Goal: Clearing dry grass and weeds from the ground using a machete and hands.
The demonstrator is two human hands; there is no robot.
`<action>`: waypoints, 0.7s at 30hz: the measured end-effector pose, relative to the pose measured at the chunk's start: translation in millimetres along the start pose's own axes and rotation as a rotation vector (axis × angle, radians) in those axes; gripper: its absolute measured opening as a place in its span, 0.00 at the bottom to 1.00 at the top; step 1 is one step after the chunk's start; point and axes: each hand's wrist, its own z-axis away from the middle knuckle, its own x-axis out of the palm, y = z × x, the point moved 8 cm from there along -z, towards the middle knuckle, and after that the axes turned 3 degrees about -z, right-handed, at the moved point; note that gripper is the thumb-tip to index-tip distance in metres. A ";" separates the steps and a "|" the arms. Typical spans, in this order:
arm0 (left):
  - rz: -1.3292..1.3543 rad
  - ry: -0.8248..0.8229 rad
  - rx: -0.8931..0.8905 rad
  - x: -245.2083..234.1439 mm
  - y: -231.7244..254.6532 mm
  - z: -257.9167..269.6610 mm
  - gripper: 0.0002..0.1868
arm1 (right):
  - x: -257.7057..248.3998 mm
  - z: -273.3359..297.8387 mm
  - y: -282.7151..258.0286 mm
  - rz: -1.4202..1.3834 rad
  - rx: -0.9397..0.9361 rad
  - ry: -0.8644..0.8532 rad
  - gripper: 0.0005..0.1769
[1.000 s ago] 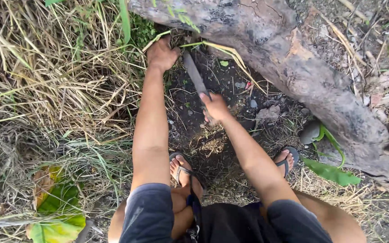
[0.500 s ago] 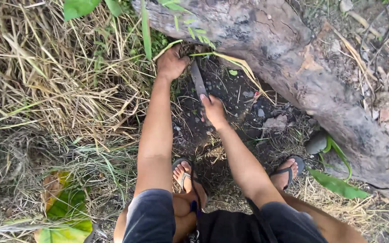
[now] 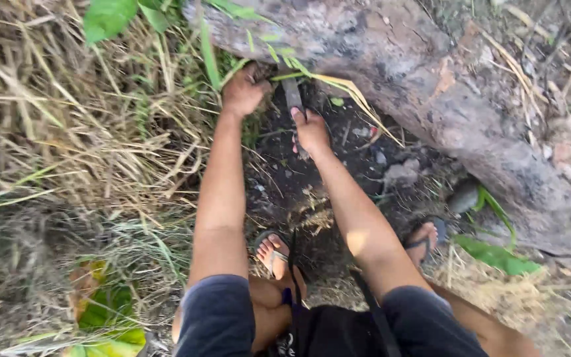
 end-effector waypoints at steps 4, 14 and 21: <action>-0.017 0.081 0.121 -0.3 -5.7 -11.6 0.36 | -22.5 36.1 -33.7 0.638 -0.095 0.156 0.22; -0.428 0.255 0.124 2.5 35.9 26.8 0.22 | -25.8 48.1 -62.3 1.395 -0.540 0.264 0.21; -0.798 0.166 0.195 21.2 -52.7 84.1 0.17 | -23.6 84.6 -45.7 1.770 -0.981 0.440 0.03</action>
